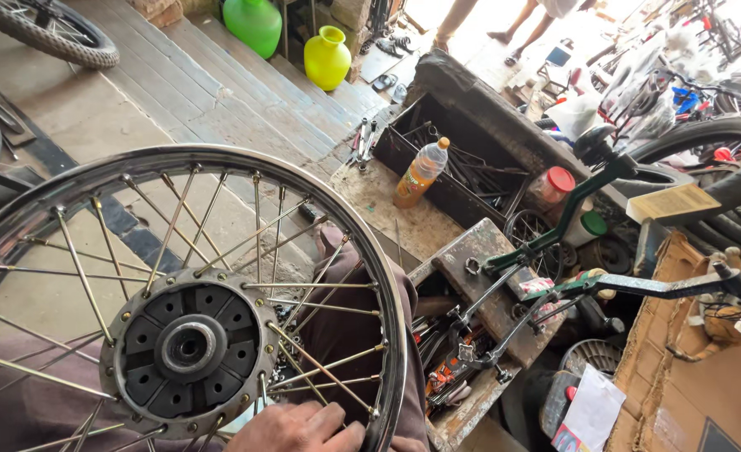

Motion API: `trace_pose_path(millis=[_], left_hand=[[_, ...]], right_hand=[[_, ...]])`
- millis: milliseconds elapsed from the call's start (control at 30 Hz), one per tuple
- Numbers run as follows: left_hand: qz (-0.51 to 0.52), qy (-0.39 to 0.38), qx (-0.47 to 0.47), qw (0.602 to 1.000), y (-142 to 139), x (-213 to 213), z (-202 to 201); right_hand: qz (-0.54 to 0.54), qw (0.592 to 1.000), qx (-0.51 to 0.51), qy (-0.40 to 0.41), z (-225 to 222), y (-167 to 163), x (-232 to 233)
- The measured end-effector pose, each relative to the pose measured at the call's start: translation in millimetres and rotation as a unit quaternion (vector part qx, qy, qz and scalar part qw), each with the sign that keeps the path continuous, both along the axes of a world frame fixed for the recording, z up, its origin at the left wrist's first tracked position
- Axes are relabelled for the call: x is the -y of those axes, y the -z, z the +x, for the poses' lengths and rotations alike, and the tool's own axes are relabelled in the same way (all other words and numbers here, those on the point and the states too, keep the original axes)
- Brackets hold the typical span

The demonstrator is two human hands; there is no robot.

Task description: The person is assembling a motorcycle wheel by inserting spokes and tightening them with a spoke wrench. They are sitting on the floor in a workshop, surrounded by tools and parts, and methodically work around the rim to secure the spokes.

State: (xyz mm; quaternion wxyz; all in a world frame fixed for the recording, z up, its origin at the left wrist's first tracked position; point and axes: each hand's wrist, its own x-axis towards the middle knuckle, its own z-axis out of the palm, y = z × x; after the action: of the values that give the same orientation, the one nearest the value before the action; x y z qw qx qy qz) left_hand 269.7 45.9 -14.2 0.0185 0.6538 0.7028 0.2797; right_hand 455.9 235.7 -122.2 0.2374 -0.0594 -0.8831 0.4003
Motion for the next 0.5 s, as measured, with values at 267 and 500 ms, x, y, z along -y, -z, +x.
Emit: trace_pose_path(millis=[267,500], left_hand=[[0.005,0.017,-0.054,0.998,7.6,-5.9,0.8],[0.106,0.000,-0.045,0.993,6.2,-0.7,1.3]], right_hand=[[-0.012,1.000,0.014,-0.014,-11.2,5.9,-7.5],[-0.022,0.999,0.032,-0.016,-15.6,6.2,-6.2]])
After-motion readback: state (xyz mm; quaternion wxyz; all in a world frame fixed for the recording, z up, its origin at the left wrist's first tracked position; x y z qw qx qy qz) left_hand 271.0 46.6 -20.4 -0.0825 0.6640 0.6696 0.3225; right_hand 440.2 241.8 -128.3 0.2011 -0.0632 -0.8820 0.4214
